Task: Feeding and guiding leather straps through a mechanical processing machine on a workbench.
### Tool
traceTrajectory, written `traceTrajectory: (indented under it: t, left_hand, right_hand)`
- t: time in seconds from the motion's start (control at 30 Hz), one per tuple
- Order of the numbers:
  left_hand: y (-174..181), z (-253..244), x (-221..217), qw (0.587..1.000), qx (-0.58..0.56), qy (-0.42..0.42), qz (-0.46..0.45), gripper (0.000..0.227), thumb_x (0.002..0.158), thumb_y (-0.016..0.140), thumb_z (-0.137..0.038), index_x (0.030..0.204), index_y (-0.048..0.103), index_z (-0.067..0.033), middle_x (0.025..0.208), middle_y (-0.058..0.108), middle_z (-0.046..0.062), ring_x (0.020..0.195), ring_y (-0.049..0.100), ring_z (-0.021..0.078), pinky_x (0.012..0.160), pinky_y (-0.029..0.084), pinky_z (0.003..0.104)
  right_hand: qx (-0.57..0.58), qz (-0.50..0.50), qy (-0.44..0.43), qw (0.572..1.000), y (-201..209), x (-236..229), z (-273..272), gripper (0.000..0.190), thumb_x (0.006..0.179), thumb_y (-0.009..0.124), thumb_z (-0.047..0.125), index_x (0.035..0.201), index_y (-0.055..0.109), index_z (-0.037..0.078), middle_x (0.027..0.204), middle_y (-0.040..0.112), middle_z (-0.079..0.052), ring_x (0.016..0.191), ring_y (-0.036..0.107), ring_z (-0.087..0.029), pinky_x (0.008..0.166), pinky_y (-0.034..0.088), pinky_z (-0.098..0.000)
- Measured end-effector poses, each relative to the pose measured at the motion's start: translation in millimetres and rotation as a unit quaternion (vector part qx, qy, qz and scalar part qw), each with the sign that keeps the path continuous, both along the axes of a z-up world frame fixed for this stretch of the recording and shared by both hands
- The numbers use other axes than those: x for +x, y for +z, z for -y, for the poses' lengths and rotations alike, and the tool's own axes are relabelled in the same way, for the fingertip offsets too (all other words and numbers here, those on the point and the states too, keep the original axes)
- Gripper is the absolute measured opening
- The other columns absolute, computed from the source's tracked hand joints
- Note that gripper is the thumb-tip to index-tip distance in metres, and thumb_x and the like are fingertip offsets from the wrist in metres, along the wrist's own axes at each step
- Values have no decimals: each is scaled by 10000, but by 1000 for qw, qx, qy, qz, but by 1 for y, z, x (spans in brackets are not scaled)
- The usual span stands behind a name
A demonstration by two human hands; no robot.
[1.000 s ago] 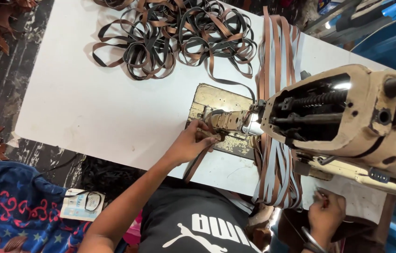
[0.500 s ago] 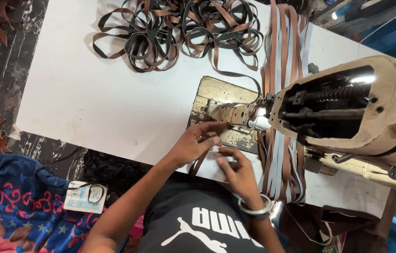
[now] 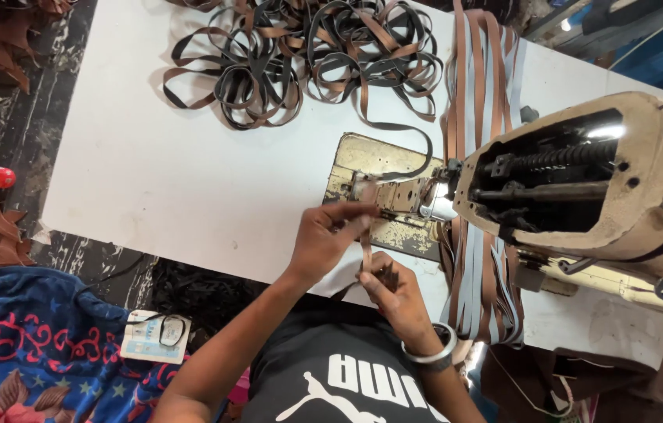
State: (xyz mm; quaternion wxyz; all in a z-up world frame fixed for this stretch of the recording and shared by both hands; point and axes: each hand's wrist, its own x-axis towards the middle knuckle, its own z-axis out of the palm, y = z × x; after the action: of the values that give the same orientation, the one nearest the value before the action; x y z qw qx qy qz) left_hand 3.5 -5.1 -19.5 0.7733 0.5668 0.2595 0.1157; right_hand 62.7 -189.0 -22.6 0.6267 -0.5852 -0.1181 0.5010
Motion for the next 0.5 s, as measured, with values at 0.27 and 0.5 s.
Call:
traceTrajectory:
  t: [0.27,0.5]
  left_hand:
    - [1,-18,15,985,-15,118,122,173,1008,684,-18,1163,760,-26,1055,777,24,927,692,47,797,577,211]
    - [4,-18,10,995,5,90,51,310,984,699,15,1284,711,-62,918,715,-36,800,615,4,632,471,192]
  right_hand:
    - [-39,115,118,986,3,-11,13,64,983,669,103,985,681,41,860,624,18,678,509,-54,601,429,-221]
    - [-130,285,107,944,54,5,-2,202,870,724,57,1068,685,47,897,653,-19,702,565,-102,603,464,-224]
